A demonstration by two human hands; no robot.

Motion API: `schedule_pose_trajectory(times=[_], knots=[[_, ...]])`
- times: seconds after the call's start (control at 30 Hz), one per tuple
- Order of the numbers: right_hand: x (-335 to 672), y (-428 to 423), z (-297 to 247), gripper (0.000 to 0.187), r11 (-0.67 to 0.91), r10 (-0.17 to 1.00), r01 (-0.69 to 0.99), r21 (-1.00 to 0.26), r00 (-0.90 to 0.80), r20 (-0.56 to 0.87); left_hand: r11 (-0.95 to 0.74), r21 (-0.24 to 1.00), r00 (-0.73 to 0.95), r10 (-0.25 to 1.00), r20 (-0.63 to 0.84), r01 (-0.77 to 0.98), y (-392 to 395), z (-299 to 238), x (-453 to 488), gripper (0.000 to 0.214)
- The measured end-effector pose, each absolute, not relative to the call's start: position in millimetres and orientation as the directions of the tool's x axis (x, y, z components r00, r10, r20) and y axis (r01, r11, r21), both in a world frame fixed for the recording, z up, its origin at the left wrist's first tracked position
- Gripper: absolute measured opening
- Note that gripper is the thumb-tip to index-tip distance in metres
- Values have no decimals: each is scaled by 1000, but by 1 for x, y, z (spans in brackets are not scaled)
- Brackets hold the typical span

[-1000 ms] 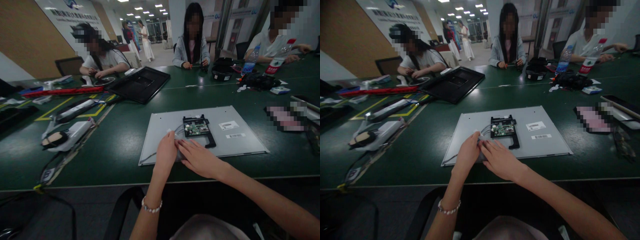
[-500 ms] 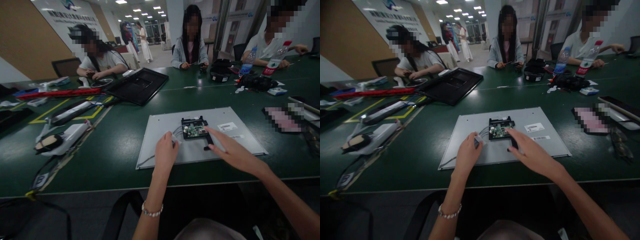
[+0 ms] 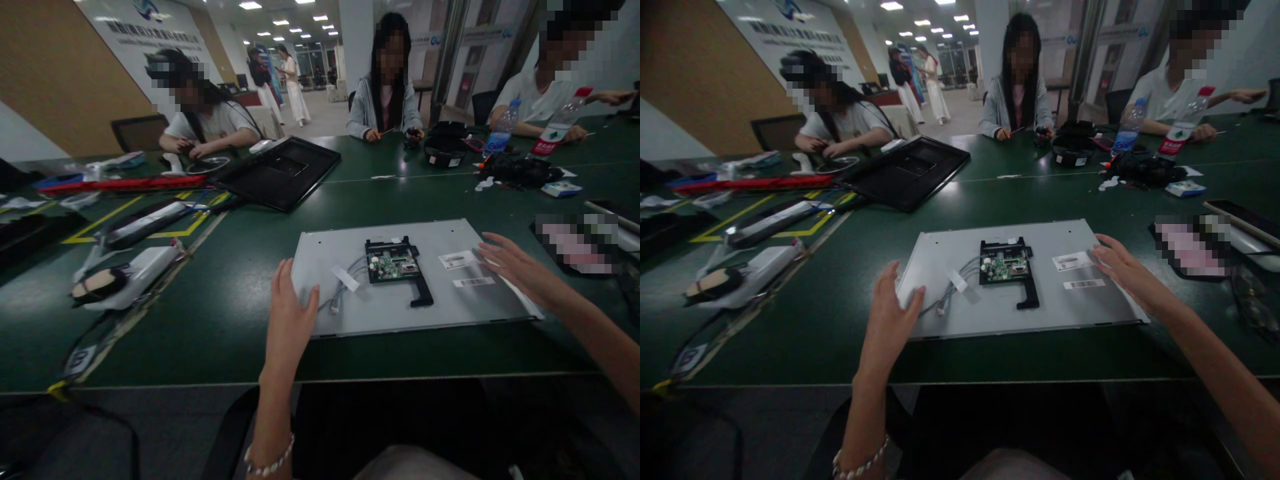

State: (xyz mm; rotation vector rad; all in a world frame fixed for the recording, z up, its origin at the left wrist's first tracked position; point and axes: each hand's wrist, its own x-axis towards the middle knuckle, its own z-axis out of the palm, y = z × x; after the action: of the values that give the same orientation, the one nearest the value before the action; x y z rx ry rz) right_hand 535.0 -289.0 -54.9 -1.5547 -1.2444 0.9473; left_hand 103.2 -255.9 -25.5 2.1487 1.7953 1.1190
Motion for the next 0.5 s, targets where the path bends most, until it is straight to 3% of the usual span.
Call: schedule_pose_trajectory(times=[0.07, 0.13, 0.37, 0.5], knots=[[528, -291, -52, 59, -105, 984, 111, -988, 157, -87, -196, 565, -72, 906, 417, 801, -261, -31, 82, 61], [523, -292, -48, 57, -124, 981, 55, -991, 160, -114, -136, 591, -132, 912, 388, 795, -269, -37, 66, 61], [549, -288, -57, 46, -156, 912, 272, -950, 408, -33, -131, 658, -151, 923, 355, 742, -286, -45, 56, 57], [557, -291, -69, 50, -177, 933, 214, -961, 346, -95, -142, 756, -138, 946, 294, 639, -282, -47, 58, 57]])
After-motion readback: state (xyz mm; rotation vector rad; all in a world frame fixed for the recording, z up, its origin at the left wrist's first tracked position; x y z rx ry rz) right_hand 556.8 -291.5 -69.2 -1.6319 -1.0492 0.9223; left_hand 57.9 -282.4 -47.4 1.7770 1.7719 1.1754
